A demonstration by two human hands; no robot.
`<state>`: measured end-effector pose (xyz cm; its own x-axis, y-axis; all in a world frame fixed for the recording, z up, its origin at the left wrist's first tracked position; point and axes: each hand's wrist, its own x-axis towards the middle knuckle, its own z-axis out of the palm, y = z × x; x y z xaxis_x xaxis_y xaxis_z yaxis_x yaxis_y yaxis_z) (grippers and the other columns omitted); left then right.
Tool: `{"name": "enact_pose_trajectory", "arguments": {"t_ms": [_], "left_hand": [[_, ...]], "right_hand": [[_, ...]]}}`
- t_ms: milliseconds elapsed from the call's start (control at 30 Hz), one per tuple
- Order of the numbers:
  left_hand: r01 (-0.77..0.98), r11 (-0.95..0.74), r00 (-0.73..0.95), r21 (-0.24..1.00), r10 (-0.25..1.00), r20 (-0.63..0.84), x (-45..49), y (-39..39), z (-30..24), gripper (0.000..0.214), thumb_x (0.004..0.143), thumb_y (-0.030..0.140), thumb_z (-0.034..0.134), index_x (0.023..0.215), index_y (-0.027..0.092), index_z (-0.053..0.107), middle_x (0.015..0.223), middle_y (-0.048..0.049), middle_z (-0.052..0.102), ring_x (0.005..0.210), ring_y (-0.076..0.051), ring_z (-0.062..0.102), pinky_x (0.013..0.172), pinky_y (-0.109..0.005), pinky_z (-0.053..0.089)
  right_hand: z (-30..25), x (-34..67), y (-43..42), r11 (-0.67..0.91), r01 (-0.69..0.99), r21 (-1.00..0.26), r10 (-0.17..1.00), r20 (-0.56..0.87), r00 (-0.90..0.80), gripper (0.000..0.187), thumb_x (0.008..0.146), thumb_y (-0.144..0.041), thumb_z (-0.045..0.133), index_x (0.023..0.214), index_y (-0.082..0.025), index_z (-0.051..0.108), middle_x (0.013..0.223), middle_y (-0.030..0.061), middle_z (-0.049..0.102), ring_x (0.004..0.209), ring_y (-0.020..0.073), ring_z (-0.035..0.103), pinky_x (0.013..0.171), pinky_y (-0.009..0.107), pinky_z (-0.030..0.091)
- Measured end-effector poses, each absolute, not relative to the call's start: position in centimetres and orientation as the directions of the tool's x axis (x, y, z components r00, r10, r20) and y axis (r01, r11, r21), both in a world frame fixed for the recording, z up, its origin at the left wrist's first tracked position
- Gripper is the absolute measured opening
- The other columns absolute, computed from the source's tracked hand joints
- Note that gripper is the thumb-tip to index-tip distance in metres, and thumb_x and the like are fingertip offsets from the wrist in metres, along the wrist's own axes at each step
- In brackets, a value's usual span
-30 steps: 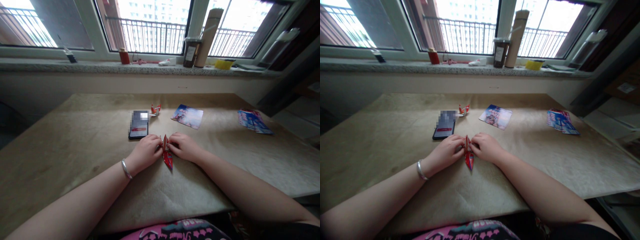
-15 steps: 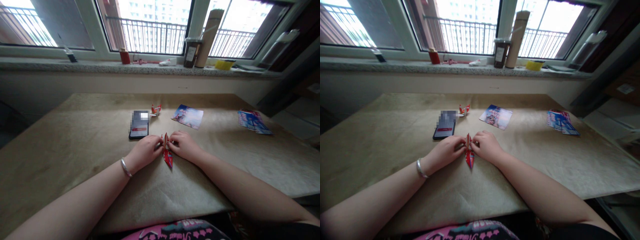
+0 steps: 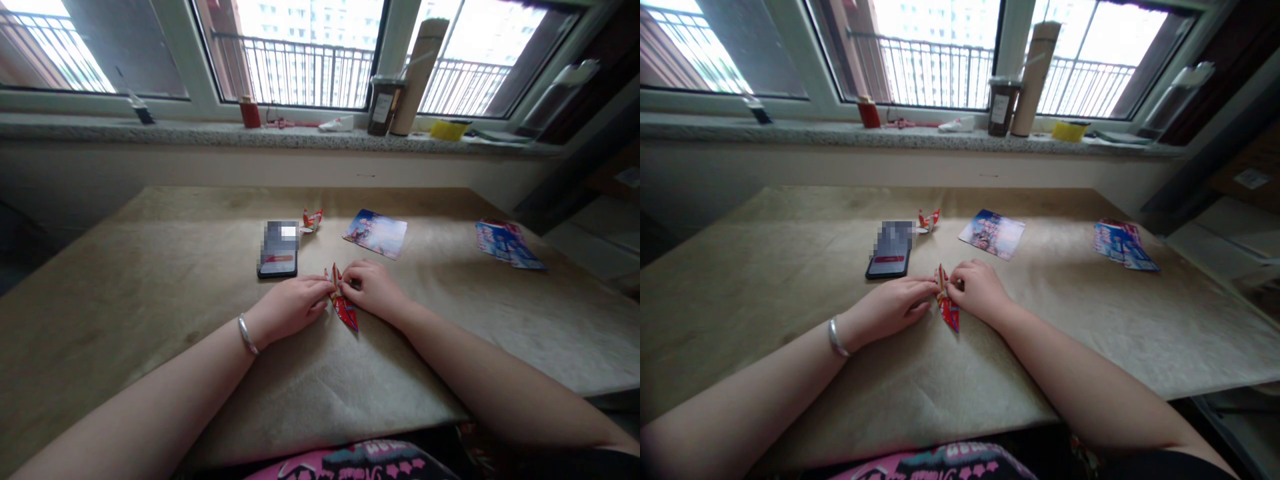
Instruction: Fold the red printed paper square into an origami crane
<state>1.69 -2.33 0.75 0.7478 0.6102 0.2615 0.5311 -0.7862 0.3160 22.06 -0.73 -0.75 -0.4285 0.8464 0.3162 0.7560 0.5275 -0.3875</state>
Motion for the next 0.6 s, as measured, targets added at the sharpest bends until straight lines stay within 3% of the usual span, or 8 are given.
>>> {"name": "enact_pose_trajectory", "arguments": {"t_ms": [333,467,600], "left_hand": [[0.545,-0.818,0.771,0.186,0.576,0.274,1.57,-2.48,0.67,0.028,0.087,0.015,0.046,0.109,0.021,0.061,0.111,-0.0057,0.063,0.102,-0.018,0.059,0.089,-0.032,0.049],[0.582,-0.794,0.752,0.175,0.607,0.258,1.73,-2.75,0.71,0.028,0.088,0.017,0.044,0.110,0.022,0.061,0.108,-0.0059,0.063,0.094,-0.017,0.061,0.083,-0.031,0.051],[0.573,-0.796,0.749,0.195,0.605,0.269,1.76,-2.85,0.72,0.028,0.088,0.017,0.045,0.110,0.021,0.061,0.108,-0.0056,0.064,0.097,-0.017,0.060,0.088,-0.032,0.050]], "right_hand": [[-0.81,21.93,-0.66,0.503,0.769,-0.394,0.860,0.313,-0.403,0.008,0.074,-0.024,0.061,0.068,-0.019,0.062,0.075,0.0029,0.064,0.075,0.0163,0.054,0.072,0.029,0.038],[-0.74,22.05,-0.64,0.505,0.765,-0.400,0.860,0.306,-0.408,0.007,0.074,-0.023,0.061,0.068,-0.019,0.061,0.075,0.0034,0.062,0.077,0.0165,0.052,0.070,0.028,0.039],[-0.82,22.12,-0.61,0.528,0.741,-0.415,0.848,0.313,-0.428,0.006,0.076,-0.022,0.061,0.071,-0.019,0.061,0.076,0.0035,0.062,0.078,0.0165,0.051,0.072,0.028,0.039]]}}
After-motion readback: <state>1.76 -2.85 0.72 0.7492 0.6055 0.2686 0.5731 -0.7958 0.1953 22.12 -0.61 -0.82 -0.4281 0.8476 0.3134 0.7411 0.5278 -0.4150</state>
